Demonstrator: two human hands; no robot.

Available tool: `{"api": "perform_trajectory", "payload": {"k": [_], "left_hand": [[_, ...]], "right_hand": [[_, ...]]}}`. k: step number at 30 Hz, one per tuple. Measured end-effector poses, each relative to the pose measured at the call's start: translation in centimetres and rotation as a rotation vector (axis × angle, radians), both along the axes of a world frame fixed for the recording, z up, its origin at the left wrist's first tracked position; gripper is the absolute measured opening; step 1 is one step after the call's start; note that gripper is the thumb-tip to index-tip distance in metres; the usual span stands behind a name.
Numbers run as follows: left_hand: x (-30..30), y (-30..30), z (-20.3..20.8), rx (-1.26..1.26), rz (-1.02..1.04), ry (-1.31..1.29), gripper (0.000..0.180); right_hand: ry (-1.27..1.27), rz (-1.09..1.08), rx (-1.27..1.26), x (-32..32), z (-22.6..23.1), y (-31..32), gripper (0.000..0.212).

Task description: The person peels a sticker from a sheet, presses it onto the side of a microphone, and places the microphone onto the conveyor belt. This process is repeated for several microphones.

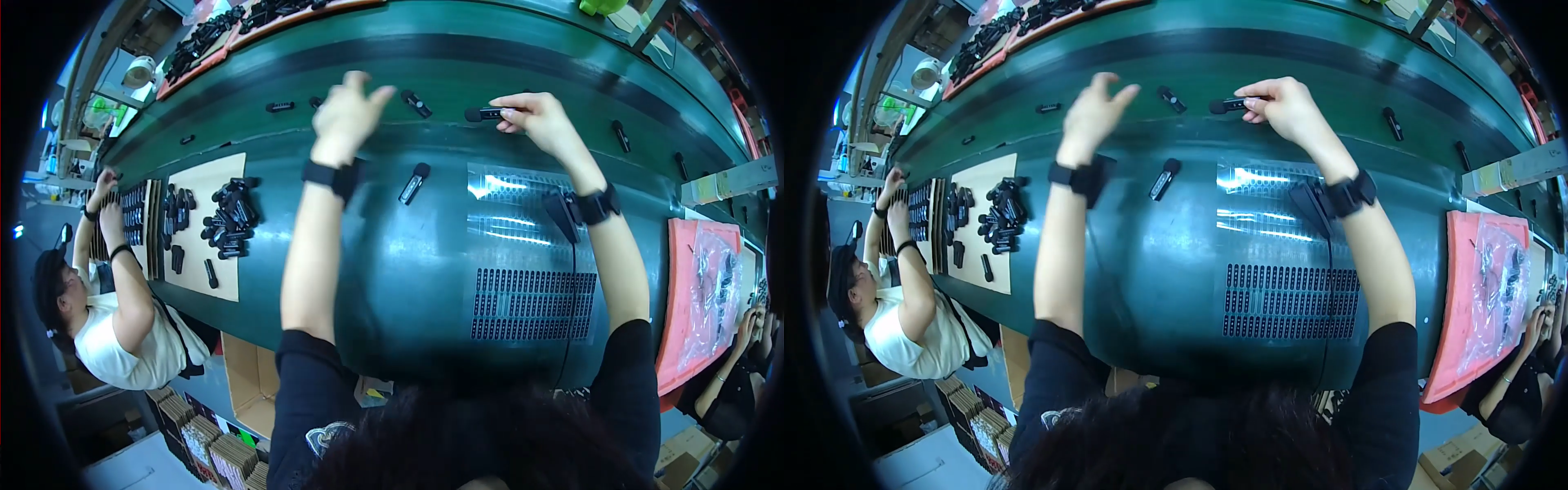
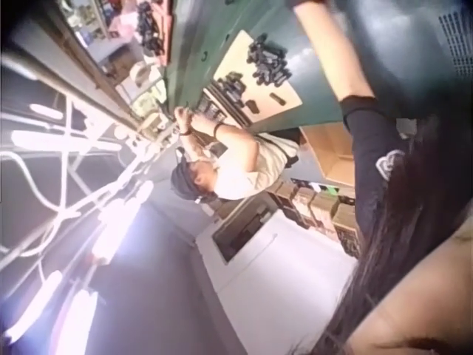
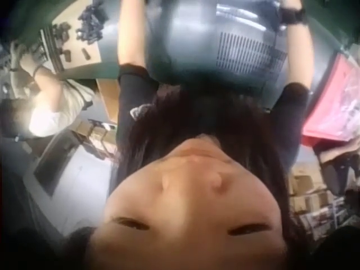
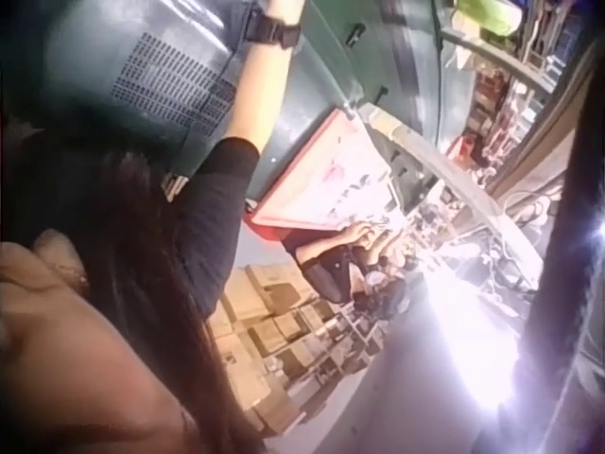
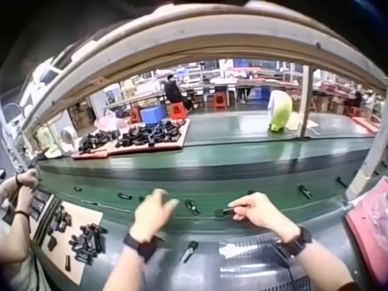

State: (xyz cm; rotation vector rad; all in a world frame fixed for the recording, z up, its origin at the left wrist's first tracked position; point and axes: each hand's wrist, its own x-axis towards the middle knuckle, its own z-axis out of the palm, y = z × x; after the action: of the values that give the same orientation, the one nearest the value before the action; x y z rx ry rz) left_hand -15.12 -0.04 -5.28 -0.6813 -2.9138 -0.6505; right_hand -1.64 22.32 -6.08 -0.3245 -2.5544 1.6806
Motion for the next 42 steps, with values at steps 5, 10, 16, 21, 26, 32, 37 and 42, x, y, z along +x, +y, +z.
{"api": "perform_trajectory", "payload": {"k": [5,10,16,21,26,32,37,42], "left_hand": [[-10.5,-3.5,-5.4,-0.351,0.285,-0.05,0.04],[-15.0,-5.6,-7.3,-0.365,0.2,-0.233,0.042],[-4.7,3.8,-1.3,-0.429,0.052,-0.357,0.046],[-3.4,5.5,-2.1,-0.459,0.048,-0.228,0.051],[-2.1,5.1,-1.6,-0.467,-0.008,-0.133,0.046],[-2.0,5.7,-2.4,-0.468,0.087,-0.235,0.037],[-1.9,5.5,-3.0,-0.472,0.024,-0.182,0.035],[4.6,1.7,-0.8,-0.505,-0.152,-0.053,0.029]], "right_hand": [[-0.124,-0.127,0.032,-3.2,-5.3,2.9,0.026],[0.086,-0.123,0.433,-3.1,-5.8,2.1,0.027],[-0.079,-0.256,0.441,-1.5,-3.4,6.5,0.034],[-0.306,-0.288,0.525,-3.1,-4.8,6.5,0.04],[-0.299,-0.239,0.7,-4.9,-5.5,5.0,0.041],[-0.254,-0.2,0.512,-4.4,-3.6,5.2,0.038],[0.142,-0.207,0.155,1.5,1.8,2.4,0.023],[0.355,-0.247,0.0,8.6,4.2,-0.7,0.019]]}}
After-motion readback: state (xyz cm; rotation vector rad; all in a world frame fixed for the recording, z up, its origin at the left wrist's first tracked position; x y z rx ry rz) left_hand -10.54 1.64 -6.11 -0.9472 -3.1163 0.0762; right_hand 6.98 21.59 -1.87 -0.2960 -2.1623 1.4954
